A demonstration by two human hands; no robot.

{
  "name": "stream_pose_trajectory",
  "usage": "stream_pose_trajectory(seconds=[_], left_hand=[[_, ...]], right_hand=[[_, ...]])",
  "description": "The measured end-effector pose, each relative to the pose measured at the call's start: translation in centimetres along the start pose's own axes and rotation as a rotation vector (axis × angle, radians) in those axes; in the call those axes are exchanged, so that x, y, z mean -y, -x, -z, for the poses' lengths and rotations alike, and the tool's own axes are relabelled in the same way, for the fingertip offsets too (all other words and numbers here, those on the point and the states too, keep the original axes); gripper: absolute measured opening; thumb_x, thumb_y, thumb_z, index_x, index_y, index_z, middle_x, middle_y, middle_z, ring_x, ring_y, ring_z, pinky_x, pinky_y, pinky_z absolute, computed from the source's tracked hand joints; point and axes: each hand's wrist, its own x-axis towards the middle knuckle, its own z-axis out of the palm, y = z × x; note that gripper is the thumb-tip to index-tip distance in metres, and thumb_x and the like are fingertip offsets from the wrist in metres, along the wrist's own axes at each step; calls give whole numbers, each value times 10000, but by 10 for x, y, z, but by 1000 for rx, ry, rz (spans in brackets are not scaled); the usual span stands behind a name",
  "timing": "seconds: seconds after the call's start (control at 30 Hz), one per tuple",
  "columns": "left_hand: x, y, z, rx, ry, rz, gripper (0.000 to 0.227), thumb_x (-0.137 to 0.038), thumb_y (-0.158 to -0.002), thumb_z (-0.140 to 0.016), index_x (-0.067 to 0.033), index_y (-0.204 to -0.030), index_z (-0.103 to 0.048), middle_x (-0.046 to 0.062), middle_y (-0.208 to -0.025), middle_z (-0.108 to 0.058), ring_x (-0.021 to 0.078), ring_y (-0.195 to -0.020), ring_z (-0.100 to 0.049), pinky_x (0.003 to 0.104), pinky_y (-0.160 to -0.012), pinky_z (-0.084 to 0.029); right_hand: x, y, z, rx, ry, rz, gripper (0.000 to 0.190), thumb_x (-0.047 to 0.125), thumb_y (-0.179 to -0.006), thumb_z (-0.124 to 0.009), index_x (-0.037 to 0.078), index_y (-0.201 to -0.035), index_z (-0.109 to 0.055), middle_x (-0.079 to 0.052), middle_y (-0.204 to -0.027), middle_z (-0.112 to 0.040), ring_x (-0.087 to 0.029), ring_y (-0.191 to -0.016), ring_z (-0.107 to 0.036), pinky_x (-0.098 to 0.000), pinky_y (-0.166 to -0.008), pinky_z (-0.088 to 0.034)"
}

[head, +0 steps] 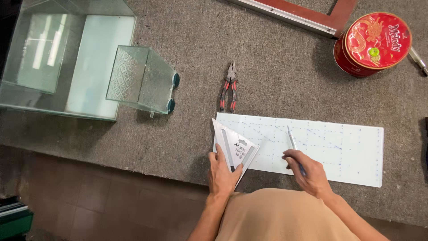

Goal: The person uses a set square and a pen to draw a series of diagonal lines on a white rectangular sheet placed on a workbench. The person repeatedly repositions the set square and draws lines across the sheet, creating a pattern of intersecting diagonals.

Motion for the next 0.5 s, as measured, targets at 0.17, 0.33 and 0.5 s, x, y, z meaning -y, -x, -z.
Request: stream_pose_trajectory(seconds=[0.17, 0.33, 0.5], left_hand=[[15, -9, -11, -33, 56, -28, 1192, -470, -845, -881, -60, -1748, -219, 152, -1311, -470, 445, -1042, -705, 576, -895, -597], [14, -8, -1, -19, 78, -69, 1183, -364, -804, -909, 19, -1724, -271, 177, -1257, -526, 471, -1156, -727, 553, -856, -699], [15, -6, 7, 8, 142, -54, 1166, -285, -852, -907, 21, -1749, -226, 180, -1235, -522, 429, -1116, -735, 492, -803, -683]], right_hand=[[3, -35, -37, 87, 179, 237, 245, 264, -1059, -673, 199, -1293, -635, 18, -1259, -791, -231, -958, -786, -418, -810, -596], [40, -59, -56, 83, 129, 427, 129, 149, -1036, -698, 111, -1104, -595, -226, -1264, -784, -372, -955, -846, -485, -776, -721], [21, -67, -70, 131, 142, 481, 157, 127, -1009, -728, 120, -1110, -608, -145, -1109, -792, -318, -951, -841, -437, -784, -720]])
